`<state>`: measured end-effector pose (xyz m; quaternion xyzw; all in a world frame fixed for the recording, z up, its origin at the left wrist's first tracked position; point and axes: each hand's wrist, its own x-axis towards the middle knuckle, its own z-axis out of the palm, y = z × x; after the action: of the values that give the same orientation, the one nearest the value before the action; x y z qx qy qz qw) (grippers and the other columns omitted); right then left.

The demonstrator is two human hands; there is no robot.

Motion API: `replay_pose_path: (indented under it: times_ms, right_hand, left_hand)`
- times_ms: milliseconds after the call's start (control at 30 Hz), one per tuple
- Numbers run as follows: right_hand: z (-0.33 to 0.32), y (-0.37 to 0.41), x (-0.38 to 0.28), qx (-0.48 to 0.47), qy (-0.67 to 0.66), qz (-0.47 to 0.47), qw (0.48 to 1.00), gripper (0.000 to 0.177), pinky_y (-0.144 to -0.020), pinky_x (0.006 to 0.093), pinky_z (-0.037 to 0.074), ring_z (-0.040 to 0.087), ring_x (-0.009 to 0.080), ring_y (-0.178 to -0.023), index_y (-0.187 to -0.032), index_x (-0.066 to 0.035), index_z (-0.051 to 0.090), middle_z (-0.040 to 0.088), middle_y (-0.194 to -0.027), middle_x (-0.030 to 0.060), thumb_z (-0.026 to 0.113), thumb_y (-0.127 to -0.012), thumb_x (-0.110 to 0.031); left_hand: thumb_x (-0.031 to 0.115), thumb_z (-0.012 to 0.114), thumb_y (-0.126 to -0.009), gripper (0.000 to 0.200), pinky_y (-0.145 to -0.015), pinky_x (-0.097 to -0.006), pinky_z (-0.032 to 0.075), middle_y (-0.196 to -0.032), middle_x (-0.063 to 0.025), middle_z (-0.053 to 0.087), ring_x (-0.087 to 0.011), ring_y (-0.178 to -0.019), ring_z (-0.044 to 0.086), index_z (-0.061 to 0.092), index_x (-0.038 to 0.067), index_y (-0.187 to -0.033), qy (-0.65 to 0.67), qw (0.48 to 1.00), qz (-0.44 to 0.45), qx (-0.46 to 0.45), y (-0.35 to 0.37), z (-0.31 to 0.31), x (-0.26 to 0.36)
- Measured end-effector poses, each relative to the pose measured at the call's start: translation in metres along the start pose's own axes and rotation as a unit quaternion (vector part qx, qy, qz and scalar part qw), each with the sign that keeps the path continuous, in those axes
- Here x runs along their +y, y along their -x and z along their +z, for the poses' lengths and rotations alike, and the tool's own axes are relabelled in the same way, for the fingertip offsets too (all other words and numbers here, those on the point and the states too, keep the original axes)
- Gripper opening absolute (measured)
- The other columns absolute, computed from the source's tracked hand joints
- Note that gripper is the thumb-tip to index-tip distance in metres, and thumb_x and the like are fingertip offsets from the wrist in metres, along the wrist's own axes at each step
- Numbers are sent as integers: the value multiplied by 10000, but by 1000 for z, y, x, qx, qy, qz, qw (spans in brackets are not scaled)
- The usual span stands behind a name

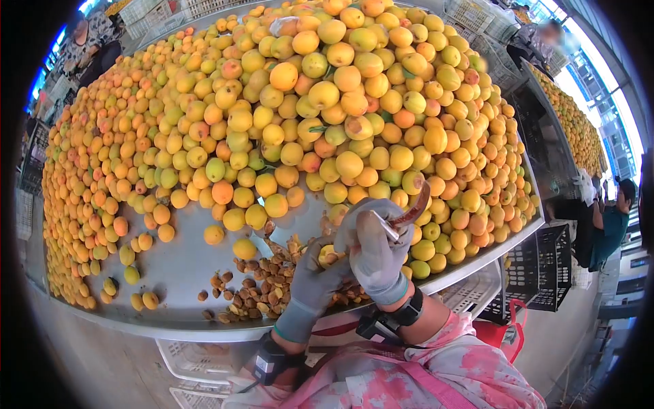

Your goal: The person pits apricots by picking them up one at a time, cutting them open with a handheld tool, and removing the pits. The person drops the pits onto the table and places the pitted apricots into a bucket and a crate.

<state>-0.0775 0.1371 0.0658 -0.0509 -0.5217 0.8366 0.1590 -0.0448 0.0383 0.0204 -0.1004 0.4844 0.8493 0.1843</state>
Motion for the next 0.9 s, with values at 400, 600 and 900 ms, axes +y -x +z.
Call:
replay_pose_path:
  times_ms: [400,600,900]
  right_hand:
    - [3,-3,-9,-204,26,128,970,361,-834,292,489,606,123,-851,-1111,30,592,649,-947,53,675,-794,-122]
    - [10,-10,-1,-293,-5,214,932,277,-735,258,478,611,131,-791,-932,30,650,655,-887,86,727,-729,-141]
    - [-15,-16,19,-367,-6,105,924,215,-578,265,439,557,138,-621,-809,5,621,564,-667,57,717,-781,-185]
  left_hand:
    - [77,704,-784,391,-712,-252,523,-982,-48,633,-110,-844,615,556,29,-1142,-135,985,103,41,5,-4,-6]
    - [217,694,-803,433,-856,-332,505,-1077,-88,650,-225,-949,633,558,51,-1180,-268,958,107,-9,-5,-37,-64]
    - [318,718,-812,386,-747,-340,521,-973,-57,662,-225,-800,622,622,85,-1104,-295,936,174,-78,3,-17,-20]
